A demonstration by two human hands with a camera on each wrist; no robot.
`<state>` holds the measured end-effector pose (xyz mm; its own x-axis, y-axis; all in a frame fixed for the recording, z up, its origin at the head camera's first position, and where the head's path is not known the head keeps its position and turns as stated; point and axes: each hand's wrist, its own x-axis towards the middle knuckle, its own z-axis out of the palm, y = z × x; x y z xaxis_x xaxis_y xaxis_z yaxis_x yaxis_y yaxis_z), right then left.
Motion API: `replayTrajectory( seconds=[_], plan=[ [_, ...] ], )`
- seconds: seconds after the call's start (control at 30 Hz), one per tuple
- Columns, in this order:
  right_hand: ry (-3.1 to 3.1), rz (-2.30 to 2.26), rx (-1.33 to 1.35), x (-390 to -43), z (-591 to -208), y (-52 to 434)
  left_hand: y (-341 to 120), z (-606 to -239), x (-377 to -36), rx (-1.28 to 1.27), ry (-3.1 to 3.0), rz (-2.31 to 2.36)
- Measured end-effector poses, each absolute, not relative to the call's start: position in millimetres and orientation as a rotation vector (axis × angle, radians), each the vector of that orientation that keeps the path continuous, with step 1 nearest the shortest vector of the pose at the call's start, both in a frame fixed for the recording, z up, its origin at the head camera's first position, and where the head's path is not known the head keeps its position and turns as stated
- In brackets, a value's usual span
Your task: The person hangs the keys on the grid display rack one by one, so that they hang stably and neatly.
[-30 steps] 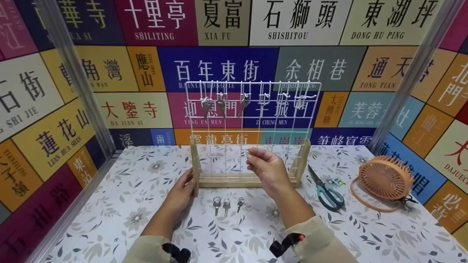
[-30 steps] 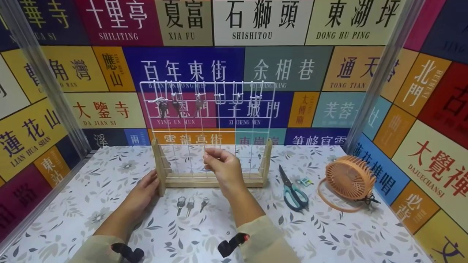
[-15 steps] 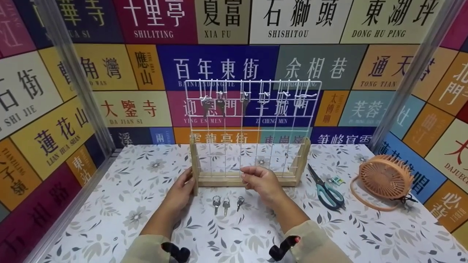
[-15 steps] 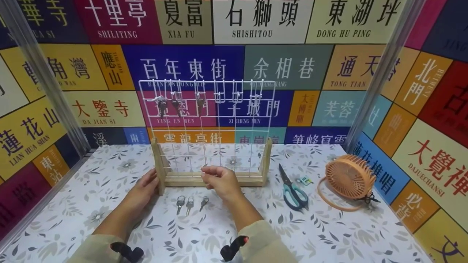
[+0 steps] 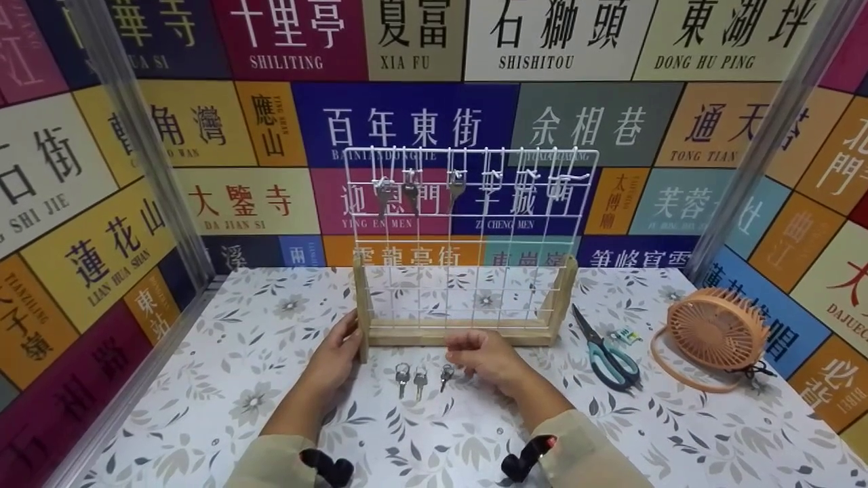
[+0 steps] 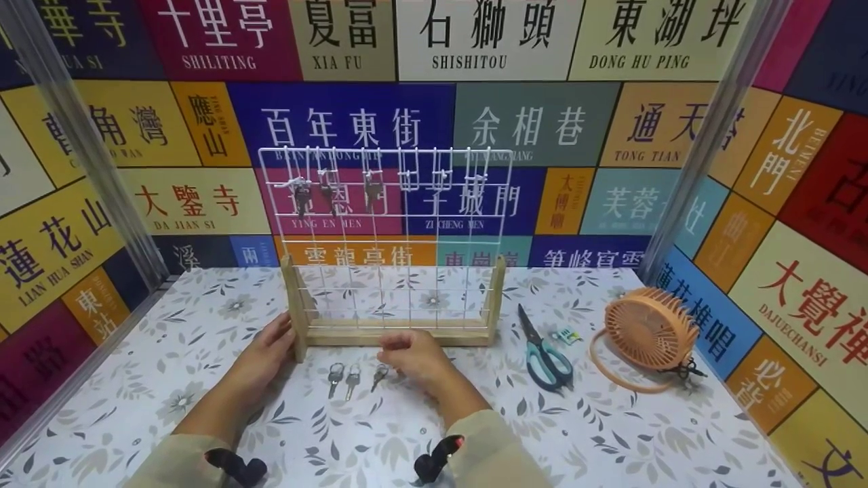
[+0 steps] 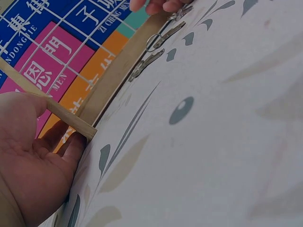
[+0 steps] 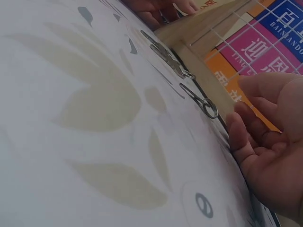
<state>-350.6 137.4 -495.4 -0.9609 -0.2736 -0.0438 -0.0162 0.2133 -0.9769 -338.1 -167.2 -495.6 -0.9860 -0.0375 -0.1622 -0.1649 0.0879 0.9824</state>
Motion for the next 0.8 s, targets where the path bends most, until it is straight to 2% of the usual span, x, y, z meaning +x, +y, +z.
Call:
replayTrajectory(
  seconds=[0.43, 0.8],
  plan=[
    [2.436, -1.511, -0.445, -351.3, -498.2, 142.2, -167.2, -496.7, -338.5, -0.212, 2.234, 2.064],
    [2.460, -1.448, -0.502, -348.6, -497.5, 139.0, -167.9, -495.1, -337.4, -0.206, 2.292, 2.005]
  ],
)
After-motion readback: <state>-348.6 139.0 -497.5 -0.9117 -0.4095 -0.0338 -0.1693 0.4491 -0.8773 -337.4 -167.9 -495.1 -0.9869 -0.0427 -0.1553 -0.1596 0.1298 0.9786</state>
